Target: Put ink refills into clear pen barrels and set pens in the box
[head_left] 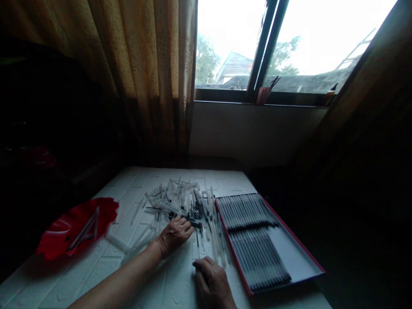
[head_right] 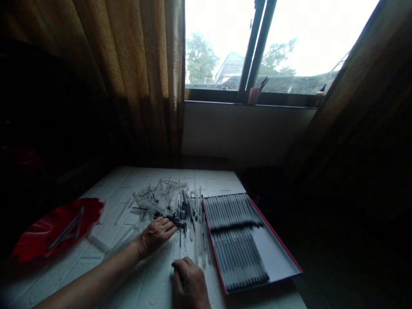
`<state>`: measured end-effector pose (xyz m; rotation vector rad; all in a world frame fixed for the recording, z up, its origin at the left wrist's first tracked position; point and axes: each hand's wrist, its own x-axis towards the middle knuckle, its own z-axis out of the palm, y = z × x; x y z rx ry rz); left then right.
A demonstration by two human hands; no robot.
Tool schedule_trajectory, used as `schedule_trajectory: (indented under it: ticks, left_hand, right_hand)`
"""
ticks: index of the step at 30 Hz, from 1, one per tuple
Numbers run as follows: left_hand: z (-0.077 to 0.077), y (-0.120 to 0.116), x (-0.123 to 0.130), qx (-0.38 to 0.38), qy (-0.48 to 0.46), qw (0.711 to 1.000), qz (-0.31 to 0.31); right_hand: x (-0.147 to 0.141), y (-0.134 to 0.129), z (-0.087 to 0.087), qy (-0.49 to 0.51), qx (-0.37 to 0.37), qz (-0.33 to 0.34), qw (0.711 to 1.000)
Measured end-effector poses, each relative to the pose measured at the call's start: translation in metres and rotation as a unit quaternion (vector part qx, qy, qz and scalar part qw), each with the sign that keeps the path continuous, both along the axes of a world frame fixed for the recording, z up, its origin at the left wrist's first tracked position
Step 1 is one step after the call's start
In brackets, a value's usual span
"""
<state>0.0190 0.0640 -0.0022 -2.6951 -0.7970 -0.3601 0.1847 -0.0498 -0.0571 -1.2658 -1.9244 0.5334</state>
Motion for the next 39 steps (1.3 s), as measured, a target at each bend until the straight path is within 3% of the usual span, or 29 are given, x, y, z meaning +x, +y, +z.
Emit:
schedule_trajectory:
  ticks: [6,9,13,17,21,26,31,39]
  left_hand:
    - [0.004,-0.051,0.003,-0.03,-0.12,0.992,0.036]
    - [-0.004,-0.076,0.006,-0.053,-0.174,0.981,0.061]
    - [-0.021,-0.094,0.006,-0.063,-0.169,0.979,0.091]
    - [-0.034,-0.1,0.006,-0.074,-0.163,0.98,0.089]
    - [-0.041,-0.099,0.002,-0.09,-0.172,0.975,0.104]
    - [-0.043,-0.098,-0.018,-0.107,-0.18,0.967,0.146]
    - [-0.037,-0.1,-0.04,-0.104,-0.193,0.964,0.153]
    - [-0.033,-0.105,-0.026,-0.111,-0.218,0.959,0.143]
  right_hand:
    - [0.001,-0.001,-0.004,0.065,0.022,-0.023,0.997]
    - [0.002,-0.002,-0.005,0.121,-0.008,-0.032,0.992]
    - [0.004,-0.005,-0.003,0.174,-0.002,-0.046,0.984]
    - [0.003,-0.006,-0.002,0.188,0.009,-0.031,0.982]
    - [0.004,-0.003,-0.008,0.226,-0.047,-0.05,0.972]
    - [0.009,0.003,-0.015,0.344,-0.141,-0.116,0.921]
    - [0.013,0.008,-0.021,0.434,-0.165,-0.142,0.874]
    - [0.012,0.004,-0.024,0.382,-0.195,-0.058,0.901]
